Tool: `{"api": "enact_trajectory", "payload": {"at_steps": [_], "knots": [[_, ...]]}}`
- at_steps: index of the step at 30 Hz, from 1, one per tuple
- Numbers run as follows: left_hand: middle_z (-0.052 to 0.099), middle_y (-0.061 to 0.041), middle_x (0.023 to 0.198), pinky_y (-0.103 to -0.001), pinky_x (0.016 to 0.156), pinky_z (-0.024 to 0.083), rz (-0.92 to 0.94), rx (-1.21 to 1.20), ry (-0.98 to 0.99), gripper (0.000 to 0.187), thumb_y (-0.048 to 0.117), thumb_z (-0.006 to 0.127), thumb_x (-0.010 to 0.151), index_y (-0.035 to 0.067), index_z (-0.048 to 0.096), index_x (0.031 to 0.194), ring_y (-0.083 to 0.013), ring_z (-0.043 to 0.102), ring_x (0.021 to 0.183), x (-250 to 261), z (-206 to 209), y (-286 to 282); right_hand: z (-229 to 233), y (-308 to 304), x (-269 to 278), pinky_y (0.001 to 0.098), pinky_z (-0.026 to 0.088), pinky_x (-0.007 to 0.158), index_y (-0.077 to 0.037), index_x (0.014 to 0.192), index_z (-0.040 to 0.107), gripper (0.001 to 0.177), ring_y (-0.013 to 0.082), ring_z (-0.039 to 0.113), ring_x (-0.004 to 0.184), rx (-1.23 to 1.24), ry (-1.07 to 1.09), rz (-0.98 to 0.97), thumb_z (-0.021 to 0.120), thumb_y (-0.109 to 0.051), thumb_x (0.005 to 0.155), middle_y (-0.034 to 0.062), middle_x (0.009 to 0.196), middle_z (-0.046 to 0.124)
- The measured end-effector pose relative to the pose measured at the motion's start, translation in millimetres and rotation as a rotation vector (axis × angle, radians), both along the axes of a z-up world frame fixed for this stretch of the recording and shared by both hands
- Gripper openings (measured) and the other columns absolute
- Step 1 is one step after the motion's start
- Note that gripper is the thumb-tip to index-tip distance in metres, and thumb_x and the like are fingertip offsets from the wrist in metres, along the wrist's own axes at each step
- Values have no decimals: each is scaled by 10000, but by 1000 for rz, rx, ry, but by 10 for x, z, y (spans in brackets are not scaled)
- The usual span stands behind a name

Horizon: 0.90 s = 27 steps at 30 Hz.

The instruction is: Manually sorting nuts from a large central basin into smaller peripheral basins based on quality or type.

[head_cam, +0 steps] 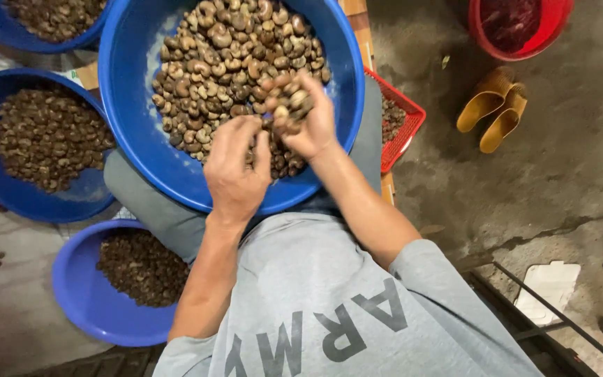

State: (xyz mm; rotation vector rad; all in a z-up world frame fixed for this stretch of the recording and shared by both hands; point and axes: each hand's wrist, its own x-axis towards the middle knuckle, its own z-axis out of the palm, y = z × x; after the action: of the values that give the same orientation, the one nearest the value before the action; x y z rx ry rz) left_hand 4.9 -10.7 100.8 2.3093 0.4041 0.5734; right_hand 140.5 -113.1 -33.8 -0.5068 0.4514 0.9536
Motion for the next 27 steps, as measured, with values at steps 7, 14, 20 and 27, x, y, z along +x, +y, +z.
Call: {"api": "enact_trajectory", "payload": {"at_steps": [7,14,20,27], "knots": [[687,-143,1165,-356,792,554,78,-128,114,165,2,686,970,-30,683,1131,-271,684,934,-111,-181,79,285,-1156,717,173,402,490,-42,1149,675,419,136,657,879,223,-196,-137,597,-426,1001,95,1275,638],[682,-120,1160,-426,740,571,-6,-260,372,217,140,647,1029,30,681,1213,-314,691,935,-387,-576,220,-1230,-2329,941,239,492,520,-109,1053,751,307,194,720,796,-402,-143,-442,696,-362,889,111,1151,779],[672,-160,1095,-502,687,616,-60,-231,521,249,198,649,1055,27,673,1235,-369,729,932,-512,-775,278,-2097,-2595,657,266,490,548,-52,929,744,293,276,708,771,-694,191,-393,648,-324,877,148,920,743],[675,-128,1072,-458,708,610,-68,-206,508,264,234,599,1096,53,666,1275,-323,733,928,-420,-977,279,-2444,-2829,857,344,593,691,15,1093,584,457,258,561,843,-737,269,-419,822,-262,819,99,951,486]]}}
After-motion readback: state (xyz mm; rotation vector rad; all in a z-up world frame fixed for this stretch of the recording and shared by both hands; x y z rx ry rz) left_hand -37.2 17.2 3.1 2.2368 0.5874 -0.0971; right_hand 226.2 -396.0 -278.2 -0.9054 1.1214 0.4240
